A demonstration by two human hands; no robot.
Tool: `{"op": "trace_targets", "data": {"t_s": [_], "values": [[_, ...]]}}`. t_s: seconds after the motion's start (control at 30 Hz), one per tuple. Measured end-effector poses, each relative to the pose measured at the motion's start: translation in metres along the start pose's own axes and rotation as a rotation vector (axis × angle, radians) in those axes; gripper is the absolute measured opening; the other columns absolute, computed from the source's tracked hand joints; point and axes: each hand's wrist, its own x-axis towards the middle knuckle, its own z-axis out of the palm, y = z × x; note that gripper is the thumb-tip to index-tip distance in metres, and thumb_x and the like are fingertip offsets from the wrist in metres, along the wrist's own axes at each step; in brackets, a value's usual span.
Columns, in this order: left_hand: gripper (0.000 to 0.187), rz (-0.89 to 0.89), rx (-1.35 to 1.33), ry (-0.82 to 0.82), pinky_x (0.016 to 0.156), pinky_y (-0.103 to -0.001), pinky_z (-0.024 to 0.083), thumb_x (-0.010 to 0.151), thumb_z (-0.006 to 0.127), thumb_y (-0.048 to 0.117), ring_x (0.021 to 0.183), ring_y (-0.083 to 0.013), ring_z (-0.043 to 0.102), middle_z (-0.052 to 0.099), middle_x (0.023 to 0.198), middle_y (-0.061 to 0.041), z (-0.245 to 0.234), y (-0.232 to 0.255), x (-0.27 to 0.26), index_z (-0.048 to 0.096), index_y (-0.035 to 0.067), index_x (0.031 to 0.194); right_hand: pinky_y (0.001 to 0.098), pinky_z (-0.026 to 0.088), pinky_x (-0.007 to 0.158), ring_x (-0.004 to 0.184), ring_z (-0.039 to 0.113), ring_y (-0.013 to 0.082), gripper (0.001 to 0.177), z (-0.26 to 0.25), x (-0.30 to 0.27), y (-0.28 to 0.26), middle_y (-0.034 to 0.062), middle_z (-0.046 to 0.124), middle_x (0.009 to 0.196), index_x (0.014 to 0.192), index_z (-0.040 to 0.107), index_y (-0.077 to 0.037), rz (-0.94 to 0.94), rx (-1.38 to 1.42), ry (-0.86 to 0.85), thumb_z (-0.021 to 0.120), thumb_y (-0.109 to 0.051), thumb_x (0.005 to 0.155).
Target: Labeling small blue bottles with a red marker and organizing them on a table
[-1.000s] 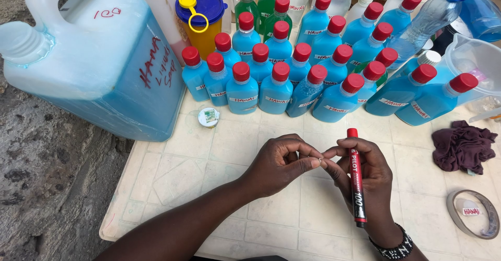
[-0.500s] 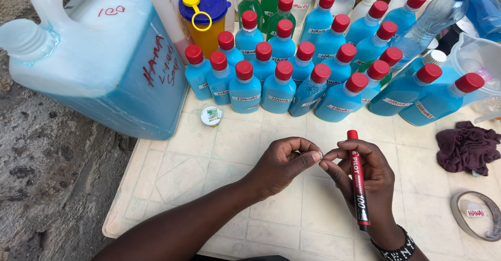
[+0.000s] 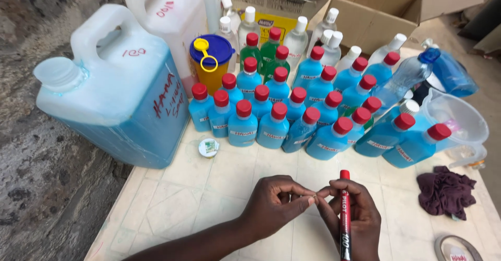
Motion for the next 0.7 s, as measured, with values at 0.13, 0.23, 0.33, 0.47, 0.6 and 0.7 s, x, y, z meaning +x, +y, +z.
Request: {"op": "trace_targets", "data": {"t_s": [0.13, 0.23, 0.33, 0.47, 0.6, 0.7], "values": [[0.018, 0.065, 0.077, -0.037, 0.052, -0.025, 0.037, 0.092, 0.077, 0.02, 0.059, -0.0052, 0.046, 0.068, 0.074, 0.001, -0.005, -0.003, 0.001, 0.084, 0.012, 0.106, 0.0185, 0.052, 0.064, 0.053, 0.06, 0.0061, 0.046, -0.003, 0.002, -0.003, 0.0109, 0.078, 0.086, 0.116, 0.065, -0.005, -0.065, -0.076, -0.022, 0.084, 0.003, 0.075], [0.015, 0.223, 0.171, -0.056, 0.053, -0.025, 0.043, 0.091, 0.079, 0.017, 0.059, -0.0079, 0.055, 0.073, 0.079, -0.003, -0.011, -0.004, 0.005, 0.083, 0.014, 0.106, 0.025, 0.058, 0.068, 0.056, 0.066, 0.0137, 0.045, -0.006, 0.007, -0.005, 0.0136, 0.08, 0.083, 0.113, 0.067, -0.004, 0.089, -0.06, -0.021, 0.085, 0.006, 0.073], [0.015, 0.263, 0.178, -0.122, 0.051, -0.027, 0.039, 0.089, 0.084, 0.017, 0.06, -0.0088, 0.05, 0.071, 0.075, 0.0, -0.016, -0.003, 0.008, 0.083, 0.015, 0.103, 0.0309, 0.051, 0.042, 0.051, 0.064, 0.0216, 0.051, -0.015, 0.013, 0.009, 0.02, 0.079, 0.078, 0.115, 0.067, -0.002, 0.261, 0.044, -0.124, 0.087, 0.009, 0.069], [0.018, 0.224, 0.161, -0.172, 0.055, -0.026, 0.04, 0.09, 0.082, 0.024, 0.061, -0.0083, 0.05, 0.072, 0.08, -0.002, -0.017, -0.004, 0.008, 0.081, 0.015, 0.106, 0.0332, 0.062, 0.06, 0.068, 0.077, 0.0235, 0.054, -0.017, 0.011, 0.017, 0.0196, 0.083, 0.081, 0.115, 0.067, -0.002, 0.248, 0.045, -0.155, 0.089, 0.009, 0.067], [0.017, 0.212, 0.197, -0.146, 0.06, -0.028, 0.046, 0.092, 0.078, 0.024, 0.067, -0.0111, 0.056, 0.071, 0.082, -0.003, -0.015, -0.004, 0.007, 0.081, 0.018, 0.107, 0.0243, 0.063, 0.065, 0.059, 0.075, 0.0145, 0.05, -0.016, 0.01, 0.017, 0.0145, 0.083, 0.084, 0.109, 0.065, -0.004, 0.098, -0.033, -0.146, 0.09, 0.006, 0.067], [0.016, 0.237, 0.219, -0.096, 0.06, -0.03, 0.045, 0.092, 0.077, 0.024, 0.07, -0.0123, 0.06, 0.071, 0.08, -0.004, -0.012, 0.001, 0.004, 0.081, 0.018, 0.106, 0.0223, 0.061, 0.059, 0.05, 0.066, 0.0122, 0.049, -0.015, 0.009, 0.015, 0.0095, 0.082, 0.084, 0.106, 0.065, -0.009, 0.02, -0.157, -0.132, 0.093, -0.002, 0.066]]}}
